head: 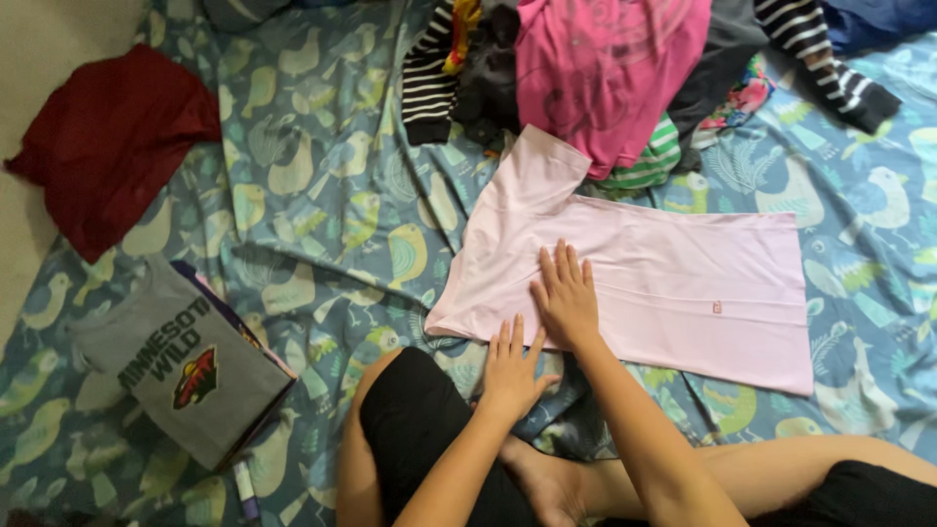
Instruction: The person picks up a pink shirt from a pile and folds it by hand on a bed.
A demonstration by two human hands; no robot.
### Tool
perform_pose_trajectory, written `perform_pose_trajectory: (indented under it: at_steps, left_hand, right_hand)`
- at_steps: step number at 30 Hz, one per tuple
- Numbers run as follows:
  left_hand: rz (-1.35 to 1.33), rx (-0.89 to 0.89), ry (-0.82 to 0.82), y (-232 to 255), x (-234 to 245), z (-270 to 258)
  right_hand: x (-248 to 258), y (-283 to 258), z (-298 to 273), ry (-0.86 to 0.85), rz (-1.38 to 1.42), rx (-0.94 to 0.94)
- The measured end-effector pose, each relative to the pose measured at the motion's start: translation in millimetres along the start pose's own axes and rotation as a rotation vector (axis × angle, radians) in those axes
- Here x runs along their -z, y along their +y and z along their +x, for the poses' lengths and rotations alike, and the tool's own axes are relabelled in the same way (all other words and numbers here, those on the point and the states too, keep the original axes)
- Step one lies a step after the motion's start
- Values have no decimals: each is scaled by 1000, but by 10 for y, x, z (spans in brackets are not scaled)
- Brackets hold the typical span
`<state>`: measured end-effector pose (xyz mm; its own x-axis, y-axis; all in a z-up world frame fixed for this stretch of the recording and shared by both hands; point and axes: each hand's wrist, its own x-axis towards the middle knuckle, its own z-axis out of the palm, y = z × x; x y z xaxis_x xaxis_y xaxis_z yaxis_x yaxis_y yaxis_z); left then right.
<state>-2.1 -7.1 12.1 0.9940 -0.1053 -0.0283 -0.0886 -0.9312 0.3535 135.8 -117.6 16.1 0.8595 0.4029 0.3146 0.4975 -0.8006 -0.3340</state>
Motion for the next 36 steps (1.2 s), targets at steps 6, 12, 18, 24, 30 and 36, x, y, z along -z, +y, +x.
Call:
perform_pose_trajectory:
  at_steps: [6,12,18,24,30,36]
  left_hand:
    - [33,68,37,-27,-206,295]
    - [-70,4,356,-108,-474,618]
    - [123,558,461,-596,-168,455]
    - [262,613,457,-569,-144,459]
    - [54,100,341,-51,-350,392]
    - [44,112,324,-17,-257,401]
  right_hand:
    - [51,-1,-444,2,-41,-37]
    - [75,-18,-497,-55,-128,-62]
    - [111,-67,-481,14,-61,-64]
    - [80,-46,-477,12,-72,-67]
    - [-13,105,-518,16,-41,-7]
    - [238,1059,-850,-123,-135,-150]
